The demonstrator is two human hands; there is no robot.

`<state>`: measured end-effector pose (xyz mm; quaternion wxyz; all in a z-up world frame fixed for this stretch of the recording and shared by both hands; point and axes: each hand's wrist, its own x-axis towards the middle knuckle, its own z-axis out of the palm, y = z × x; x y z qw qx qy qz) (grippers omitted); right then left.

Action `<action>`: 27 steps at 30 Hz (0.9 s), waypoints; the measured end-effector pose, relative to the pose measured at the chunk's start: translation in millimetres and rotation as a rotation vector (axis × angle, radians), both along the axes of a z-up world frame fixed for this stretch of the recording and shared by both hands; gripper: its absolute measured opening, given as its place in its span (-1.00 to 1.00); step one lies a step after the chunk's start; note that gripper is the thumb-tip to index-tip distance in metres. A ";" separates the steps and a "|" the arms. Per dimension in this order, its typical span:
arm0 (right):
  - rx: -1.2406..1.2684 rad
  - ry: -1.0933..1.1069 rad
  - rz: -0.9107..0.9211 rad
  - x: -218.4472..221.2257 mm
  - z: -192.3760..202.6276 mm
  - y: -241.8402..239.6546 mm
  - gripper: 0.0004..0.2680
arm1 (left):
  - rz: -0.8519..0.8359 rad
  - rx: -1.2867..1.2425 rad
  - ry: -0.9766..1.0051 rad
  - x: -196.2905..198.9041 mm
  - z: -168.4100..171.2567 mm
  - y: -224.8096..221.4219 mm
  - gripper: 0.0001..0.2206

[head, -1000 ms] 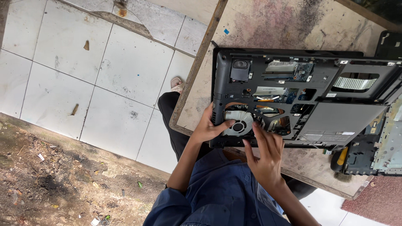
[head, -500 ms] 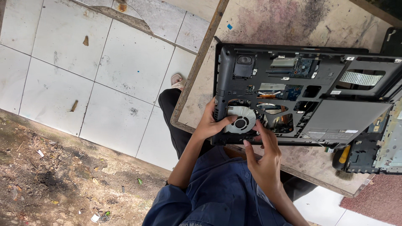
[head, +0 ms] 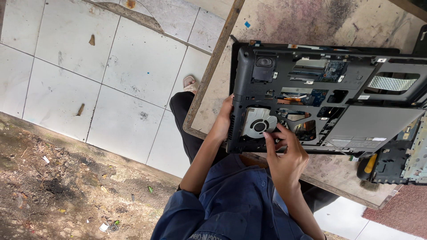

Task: The person installs a laptop motherboard with an attached cooling fan into the laptop chassis. They align the board, press it into place, and adjust the fan and internal components to fit within the case.

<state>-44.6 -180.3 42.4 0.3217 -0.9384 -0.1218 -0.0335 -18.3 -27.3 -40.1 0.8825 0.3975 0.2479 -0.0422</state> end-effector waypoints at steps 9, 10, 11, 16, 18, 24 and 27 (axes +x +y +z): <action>0.014 0.001 -0.091 2.1 -4.9 -1.9 -0.86 | 0.058 -0.165 -0.005 3.0 -87.9 -7.2 -0.67; 0.029 -0.002 -0.091 2.0 -2.4 -0.9 -0.88 | 0.049 -0.140 -0.024 2.3 -84.5 -6.7 -0.66; 0.046 -0.008 -0.094 2.1 -0.1 0.5 -0.90 | 0.037 -0.115 -0.044 2.9 -80.9 -5.6 -0.65; 0.062 -0.012 -0.113 2.3 -4.0 -2.3 -0.92 | 0.059 -0.113 -0.057 0.6 -115.1 -6.5 -0.66; 0.067 -0.007 -0.125 2.2 -4.9 -3.3 -0.93 | 0.066 -0.113 -0.062 -2.1 -115.4 -6.3 -0.64; 0.119 0.005 -0.073 5.6 8.9 -2.9 -0.92 | 0.100 -0.128 -0.095 -5.0 -120.5 -6.5 -0.62; 0.052 -0.006 -0.037 7.5 14.0 -5.5 -0.92 | 0.088 -0.096 -0.103 -9.0 -99.2 -7.4 -0.70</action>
